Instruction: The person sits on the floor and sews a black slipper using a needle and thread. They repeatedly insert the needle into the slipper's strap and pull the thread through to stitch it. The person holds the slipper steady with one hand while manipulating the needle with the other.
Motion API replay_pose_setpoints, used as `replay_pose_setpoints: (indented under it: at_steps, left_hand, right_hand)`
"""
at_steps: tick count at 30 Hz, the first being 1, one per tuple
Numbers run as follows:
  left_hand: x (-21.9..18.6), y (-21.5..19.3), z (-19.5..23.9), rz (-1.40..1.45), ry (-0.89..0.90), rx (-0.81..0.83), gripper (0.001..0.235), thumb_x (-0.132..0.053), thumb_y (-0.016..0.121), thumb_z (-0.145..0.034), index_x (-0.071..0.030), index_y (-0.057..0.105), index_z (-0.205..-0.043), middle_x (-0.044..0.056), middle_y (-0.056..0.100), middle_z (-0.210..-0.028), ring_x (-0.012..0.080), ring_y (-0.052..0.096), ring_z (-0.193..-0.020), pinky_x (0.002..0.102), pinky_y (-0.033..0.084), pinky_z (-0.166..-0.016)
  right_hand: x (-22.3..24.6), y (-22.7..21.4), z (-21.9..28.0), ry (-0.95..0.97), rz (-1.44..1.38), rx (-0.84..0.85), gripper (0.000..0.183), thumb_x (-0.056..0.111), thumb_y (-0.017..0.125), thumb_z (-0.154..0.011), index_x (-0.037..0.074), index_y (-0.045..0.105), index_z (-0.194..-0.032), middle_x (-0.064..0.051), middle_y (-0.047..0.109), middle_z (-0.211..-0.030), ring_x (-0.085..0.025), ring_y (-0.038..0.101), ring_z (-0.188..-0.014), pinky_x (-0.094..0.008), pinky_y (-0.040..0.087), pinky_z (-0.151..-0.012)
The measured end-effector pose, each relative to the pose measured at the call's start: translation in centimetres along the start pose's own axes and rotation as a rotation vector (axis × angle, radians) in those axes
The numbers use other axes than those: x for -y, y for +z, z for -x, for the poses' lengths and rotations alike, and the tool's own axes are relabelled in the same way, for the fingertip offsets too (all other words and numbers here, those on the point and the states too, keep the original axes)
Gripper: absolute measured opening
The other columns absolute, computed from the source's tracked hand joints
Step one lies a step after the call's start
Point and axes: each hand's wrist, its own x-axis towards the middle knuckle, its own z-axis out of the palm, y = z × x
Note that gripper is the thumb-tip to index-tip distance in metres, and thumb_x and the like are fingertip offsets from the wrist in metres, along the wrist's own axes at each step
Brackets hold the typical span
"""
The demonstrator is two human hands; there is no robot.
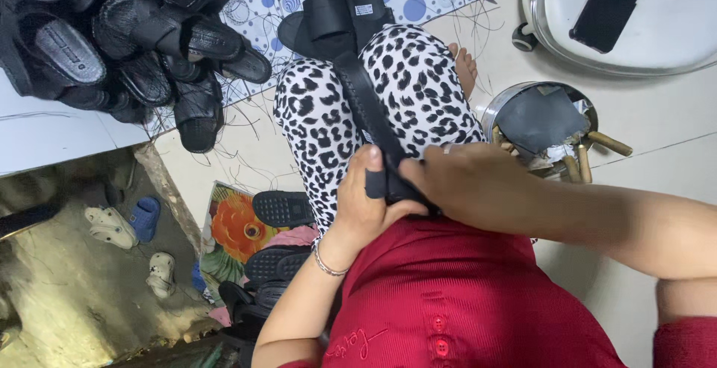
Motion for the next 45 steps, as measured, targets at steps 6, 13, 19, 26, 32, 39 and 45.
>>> replay_pose_setpoints:
  at_steps: [6, 13, 19, 26, 32, 39, 45]
  left_hand:
    - [-0.6, -0.9, 1.3, -0.120, -0.023, 0.043, 0.106, -0.052, 0.082, -0.077, 0.019, 0.039, -0.143, 0.041, 0.056, -0.127, 0.0544, 0.063, -0.110, 0.060, 0.055, -0.091]
    - [2.0, -8.3, 0.9, 0.204, -0.480, 0.265, 0.018, -0.021, 0.083, -0.084, -0.005, 0.079, -0.091, 0.015, 0.074, -0.088, 0.0362, 0.071, -0.079, 0.044, 0.058, -0.070]
    - [1.3, -3.7, -1.9, 1.528, -0.486, -0.140, 0.013, 0.006, 0.069, -0.088, 0.000, 0.075, -0.099, 0.027, 0.065, -0.083, 0.0436, 0.064, -0.080, 0.056, 0.052, -0.083]
    - [0.1, -4.3, -4.2, 0.535, -0.677, 0.494, 0.018, -0.001, 0.076, -0.084, 0.005, 0.072, -0.100, 0.022, 0.076, -0.081, 0.0333, 0.073, -0.077, 0.045, 0.059, -0.070]
    - [0.7, -5.5, -1.9, 0.508, -0.761, 0.369, 0.018, -0.018, 0.063, -0.099, -0.012, 0.064, -0.116, -0.009, 0.057, -0.081, 0.0059, 0.054, -0.075, 0.023, 0.045, -0.076]
    - [3.7, -6.0, 0.2, 0.548, -0.719, -0.425, 0.012, -0.004, 0.063, -0.099, -0.003, 0.065, -0.111, 0.007, 0.068, -0.080, 0.0059, 0.049, -0.061, 0.019, 0.044, -0.054]
    - [1.2, -9.8, -2.3, -0.212, -0.292, -0.191, 0.028, 0.003, 0.070, -0.093, 0.005, 0.067, -0.121, 0.022, 0.061, -0.127, 0.0395, 0.059, -0.116, 0.030, 0.060, -0.075]
  right_hand:
    - [0.3, 0.4, -0.2, -0.070, -0.048, -0.145, 0.018, 0.022, 0.053, -0.099, 0.012, 0.066, -0.092, -0.002, 0.060, -0.076, -0.024, 0.063, -0.062, -0.032, 0.049, -0.056]
    - [-3.2, 4.9, 2.1, -0.118, 0.003, -0.404, 0.036, 0.040, 0.042, -0.104, 0.017, 0.062, -0.124, 0.004, 0.053, -0.065, -0.013, 0.056, -0.046, -0.025, 0.048, -0.045]
    - [-2.6, 4.7, 2.2, 0.022, -0.220, -0.152, 0.029, 0.034, 0.054, -0.102, 0.017, 0.065, -0.123, 0.000, 0.062, -0.067, -0.017, 0.065, -0.052, -0.029, 0.053, -0.044]
    - [-2.7, 2.0, 3.6, -0.120, 0.016, -0.241, 0.028, 0.022, 0.053, -0.101, 0.014, 0.063, -0.126, -0.003, 0.060, -0.067, -0.017, 0.061, -0.047, -0.030, 0.050, -0.041]
    - [-8.4, -4.4, 6.5, 0.239, 0.029, 0.460, 0.057, 0.043, 0.051, -0.093, 0.054, 0.040, -0.147, 0.006, 0.068, -0.096, -0.015, 0.066, -0.075, -0.032, 0.054, -0.059]
    - [-5.2, 5.5, 3.7, 0.113, -1.443, -0.002, 0.024, 0.022, 0.072, -0.093, 0.000, 0.078, -0.087, -0.016, 0.077, -0.096, -0.017, 0.069, -0.064, -0.030, 0.059, -0.056]
    - [-5.5, 3.1, 3.8, 0.165, -1.399, -0.075, 0.012, 0.011, 0.078, -0.087, 0.002, 0.075, -0.094, 0.001, 0.062, -0.057, -0.007, 0.051, -0.051, -0.022, 0.045, -0.049]
